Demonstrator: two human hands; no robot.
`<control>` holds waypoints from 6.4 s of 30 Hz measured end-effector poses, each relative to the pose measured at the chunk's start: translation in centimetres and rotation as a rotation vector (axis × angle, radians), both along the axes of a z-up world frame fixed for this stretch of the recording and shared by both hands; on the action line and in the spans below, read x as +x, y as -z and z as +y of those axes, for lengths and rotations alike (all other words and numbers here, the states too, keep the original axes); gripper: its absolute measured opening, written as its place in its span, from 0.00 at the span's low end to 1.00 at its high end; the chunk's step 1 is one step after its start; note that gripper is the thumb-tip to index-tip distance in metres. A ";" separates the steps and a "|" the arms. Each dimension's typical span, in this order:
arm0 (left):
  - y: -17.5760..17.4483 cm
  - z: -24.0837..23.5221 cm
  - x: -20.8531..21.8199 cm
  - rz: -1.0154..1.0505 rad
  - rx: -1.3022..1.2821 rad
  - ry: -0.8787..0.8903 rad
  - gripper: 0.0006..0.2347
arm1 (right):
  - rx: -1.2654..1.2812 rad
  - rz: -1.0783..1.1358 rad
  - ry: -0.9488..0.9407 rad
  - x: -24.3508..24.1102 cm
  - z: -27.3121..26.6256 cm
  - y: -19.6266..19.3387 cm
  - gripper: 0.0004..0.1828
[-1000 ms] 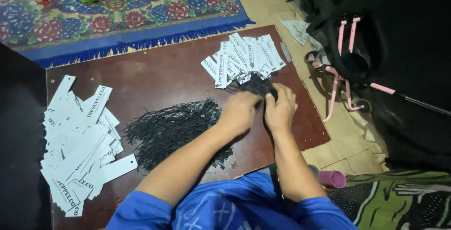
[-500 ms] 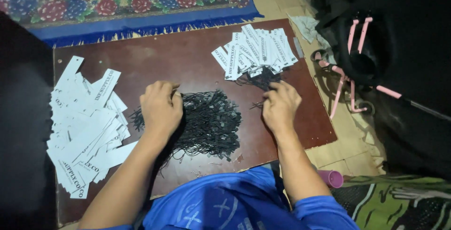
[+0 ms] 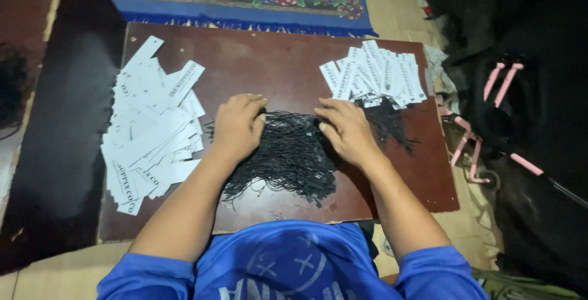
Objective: The person sits at a table and repeatedly picks up white rectangular tags and black string. They tie the string around the tags and place the finished items into a pile on the right side of the table.
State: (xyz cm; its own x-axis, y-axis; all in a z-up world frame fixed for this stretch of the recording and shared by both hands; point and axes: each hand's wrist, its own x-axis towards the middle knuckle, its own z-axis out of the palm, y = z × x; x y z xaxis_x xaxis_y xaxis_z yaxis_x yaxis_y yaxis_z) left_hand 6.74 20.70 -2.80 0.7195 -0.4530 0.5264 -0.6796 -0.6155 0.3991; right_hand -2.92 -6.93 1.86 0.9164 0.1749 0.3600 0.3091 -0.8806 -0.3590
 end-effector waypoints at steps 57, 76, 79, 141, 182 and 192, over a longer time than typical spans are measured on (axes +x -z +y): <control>-1.7 0.8 0.0 0.156 -0.077 0.062 0.09 | 0.291 -0.160 -0.071 3.3 0.0 2.8 0.09; -0.3 -3.6 -0.3 0.169 -0.008 0.170 0.09 | 0.228 -0.151 -0.067 3.6 4.1 1.9 0.07; -0.3 -3.5 -0.4 0.190 0.014 0.211 0.07 | 0.280 -0.123 -0.065 3.1 4.7 2.5 0.07; -0.6 -3.3 0.1 0.409 0.005 0.176 0.08 | 0.069 0.102 0.108 3.3 0.7 3.4 0.04; -1.1 -3.0 -0.2 0.394 -0.002 0.217 0.11 | 0.397 0.057 0.037 3.2 0.3 2.6 0.12; -1.3 -3.7 -1.2 0.202 -0.150 0.239 0.14 | 0.601 -0.068 -0.149 2.6 2.7 1.4 0.07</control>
